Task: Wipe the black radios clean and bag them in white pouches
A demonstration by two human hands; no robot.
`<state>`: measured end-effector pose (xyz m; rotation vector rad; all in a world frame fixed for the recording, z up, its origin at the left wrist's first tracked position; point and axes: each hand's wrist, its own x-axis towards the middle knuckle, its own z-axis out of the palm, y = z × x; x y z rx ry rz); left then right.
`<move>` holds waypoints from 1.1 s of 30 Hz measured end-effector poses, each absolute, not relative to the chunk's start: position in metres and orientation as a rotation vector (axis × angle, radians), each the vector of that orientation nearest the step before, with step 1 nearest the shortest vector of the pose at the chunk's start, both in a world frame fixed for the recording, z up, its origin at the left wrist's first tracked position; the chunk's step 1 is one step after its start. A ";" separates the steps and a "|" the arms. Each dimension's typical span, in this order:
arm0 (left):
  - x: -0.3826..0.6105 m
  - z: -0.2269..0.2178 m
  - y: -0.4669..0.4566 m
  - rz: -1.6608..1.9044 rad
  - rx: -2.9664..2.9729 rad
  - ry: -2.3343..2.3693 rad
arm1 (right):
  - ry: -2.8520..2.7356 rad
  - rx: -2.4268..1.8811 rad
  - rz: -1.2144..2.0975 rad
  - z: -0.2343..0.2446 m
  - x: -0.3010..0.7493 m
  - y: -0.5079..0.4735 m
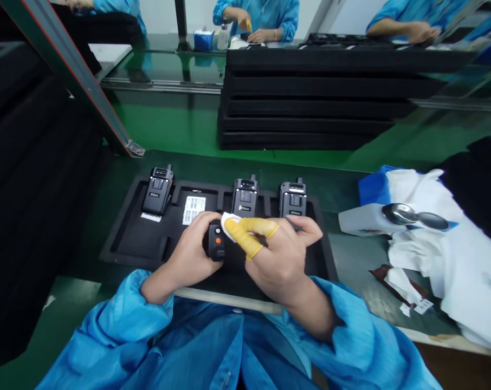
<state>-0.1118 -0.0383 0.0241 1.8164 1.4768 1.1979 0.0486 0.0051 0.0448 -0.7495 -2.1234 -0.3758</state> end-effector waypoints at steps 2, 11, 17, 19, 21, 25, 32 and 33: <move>-0.112 0.024 -0.038 1.211 1.805 1.458 | -2.155 -0.722 -0.304 0.044 0.044 0.003; -0.114 0.028 -0.038 1.172 1.771 1.487 | -2.206 -0.727 -0.120 0.036 0.058 0.007; -0.115 0.029 -0.039 1.155 1.773 1.494 | -2.108 -0.815 -0.177 0.039 0.054 0.008; -0.114 0.028 -0.039 1.163 1.772 1.481 | -2.164 -0.759 -0.186 0.040 0.047 0.003; -0.113 0.027 -0.039 1.169 1.769 1.470 | -2.190 -0.708 -0.199 0.040 0.042 -0.001; -0.112 0.026 -0.039 1.177 1.795 1.457 | -2.163 -0.669 -0.270 0.039 0.043 -0.002; -0.114 0.030 -0.039 1.120 1.814 1.531 | -2.142 -0.814 -0.427 0.037 0.059 0.012; -0.114 0.030 -0.039 1.120 1.815 1.531 | -2.138 -0.825 -0.417 0.037 0.059 0.011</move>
